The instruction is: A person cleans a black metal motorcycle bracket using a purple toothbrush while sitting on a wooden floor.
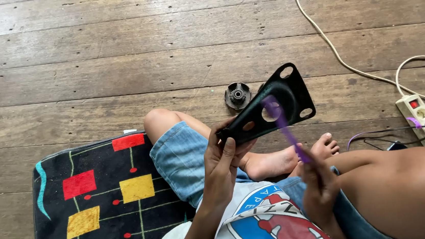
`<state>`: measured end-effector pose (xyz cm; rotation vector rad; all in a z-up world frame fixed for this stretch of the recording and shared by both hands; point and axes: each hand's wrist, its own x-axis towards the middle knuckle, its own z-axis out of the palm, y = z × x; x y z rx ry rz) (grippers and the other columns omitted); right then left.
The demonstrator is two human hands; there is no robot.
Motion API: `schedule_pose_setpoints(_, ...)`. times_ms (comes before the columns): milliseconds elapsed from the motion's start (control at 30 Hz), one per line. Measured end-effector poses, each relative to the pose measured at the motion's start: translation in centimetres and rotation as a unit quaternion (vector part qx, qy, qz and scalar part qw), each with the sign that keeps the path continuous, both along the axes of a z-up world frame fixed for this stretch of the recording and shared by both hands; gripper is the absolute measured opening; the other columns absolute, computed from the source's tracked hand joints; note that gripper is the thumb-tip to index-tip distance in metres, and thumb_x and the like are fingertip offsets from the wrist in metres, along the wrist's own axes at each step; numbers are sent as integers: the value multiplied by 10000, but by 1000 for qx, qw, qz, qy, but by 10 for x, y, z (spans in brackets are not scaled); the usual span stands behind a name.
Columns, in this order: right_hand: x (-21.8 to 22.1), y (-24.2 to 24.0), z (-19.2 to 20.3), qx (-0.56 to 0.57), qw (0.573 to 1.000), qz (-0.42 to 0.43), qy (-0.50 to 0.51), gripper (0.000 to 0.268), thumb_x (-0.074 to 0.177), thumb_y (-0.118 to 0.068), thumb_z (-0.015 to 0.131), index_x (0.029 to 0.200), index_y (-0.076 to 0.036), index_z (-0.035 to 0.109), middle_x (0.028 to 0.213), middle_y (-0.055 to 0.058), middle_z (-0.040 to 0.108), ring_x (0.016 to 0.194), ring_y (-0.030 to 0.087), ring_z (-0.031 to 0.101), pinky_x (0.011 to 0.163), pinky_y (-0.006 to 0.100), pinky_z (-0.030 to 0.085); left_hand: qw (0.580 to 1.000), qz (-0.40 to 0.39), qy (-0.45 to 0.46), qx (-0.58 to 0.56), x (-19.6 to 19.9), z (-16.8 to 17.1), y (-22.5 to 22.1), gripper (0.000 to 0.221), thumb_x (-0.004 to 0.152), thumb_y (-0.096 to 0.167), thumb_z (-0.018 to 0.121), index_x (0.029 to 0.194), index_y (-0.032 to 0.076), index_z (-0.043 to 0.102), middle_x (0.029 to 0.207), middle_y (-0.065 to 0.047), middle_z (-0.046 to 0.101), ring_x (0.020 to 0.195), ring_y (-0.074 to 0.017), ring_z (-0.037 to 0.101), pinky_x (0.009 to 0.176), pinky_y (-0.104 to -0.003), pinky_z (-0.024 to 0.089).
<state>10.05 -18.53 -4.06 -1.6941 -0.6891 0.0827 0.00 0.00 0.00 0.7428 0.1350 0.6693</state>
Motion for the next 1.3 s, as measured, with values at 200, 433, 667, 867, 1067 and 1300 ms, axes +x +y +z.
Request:
schedule_pose_setpoints(200, -1, -2, -9, -12, 993, 86, -85, 282, 889, 10, 611, 1156, -26, 694, 727, 10, 693, 513, 68, 446, 485, 218, 374, 1000, 3, 7, 3, -3, -4, -2, 385, 1088, 111, 503, 1462, 45, 439, 1340, -196, 621, 1096, -189, 709, 1025, -303, 569)
schedule_pose_setpoints(433, -6, -4, 23, 97, 995, -34, 12, 337, 1085, -117, 449, 1399, -67, 563, 708, -85, 408, 614, 25, 303, 567, 178, 268, 999, -39, -8, 12, -6, 23, -4, 402, 1093, 103, 477, 1477, 20, 395, 1364, -216, 628, 1182, -275, 690, 1084, -368, 546)
schedule_pose_setpoints(667, -13, -53, 52, -8, 994, -59, -95, 275, 890, 10, 585, 1143, -11, 689, 929, 45, 738, 641, 64, 609, 617, 194, 534, 992, -101, -70, 7, 1, 56, -12, 376, 1107, 93, 483, 1468, 11, 412, 1395, -254, 597, 1241, -290, 648, 1118, -431, 526)
schedule_pose_setpoints(867, -15, -53, 67, 55, 978, -106, -174, 229, 941, -69, 561, 1149, -37, 649, 848, 14, 613, 704, 107, 543, 719, 268, 548, 979, -146, -133, 47, 5, 75, -21, 359, 1140, 102, 431, 1477, 14, 343, 1431, -253, 534, 1285, -309, 616, 1177, -525, 518)
schedule_pose_setpoints(1067, -15, -43, 46, 83, 971, -158, -158, 223, 1006, -128, 549, 1179, -12, 628, 815, -8, 611, 596, 27, 445, 543, 177, 384, 985, -109, -129, 40, 8, 74, -17, 359, 1109, 58, 470, 1454, -6, 392, 1364, -289, 584, 1282, -395, 624, 1132, -548, 543)
schedule_pose_setpoints(1300, -10, -35, 54, 129, 982, -101, -97, 235, 989, -56, 510, 1180, -16, 641, 644, -69, 499, 553, 18, 355, 488, 174, 310, 996, -41, -60, 59, 7, 80, -5, 384, 1062, 39, 468, 1427, -60, 396, 1368, -327, 575, 1297, -376, 618, 1098, -460, 560)
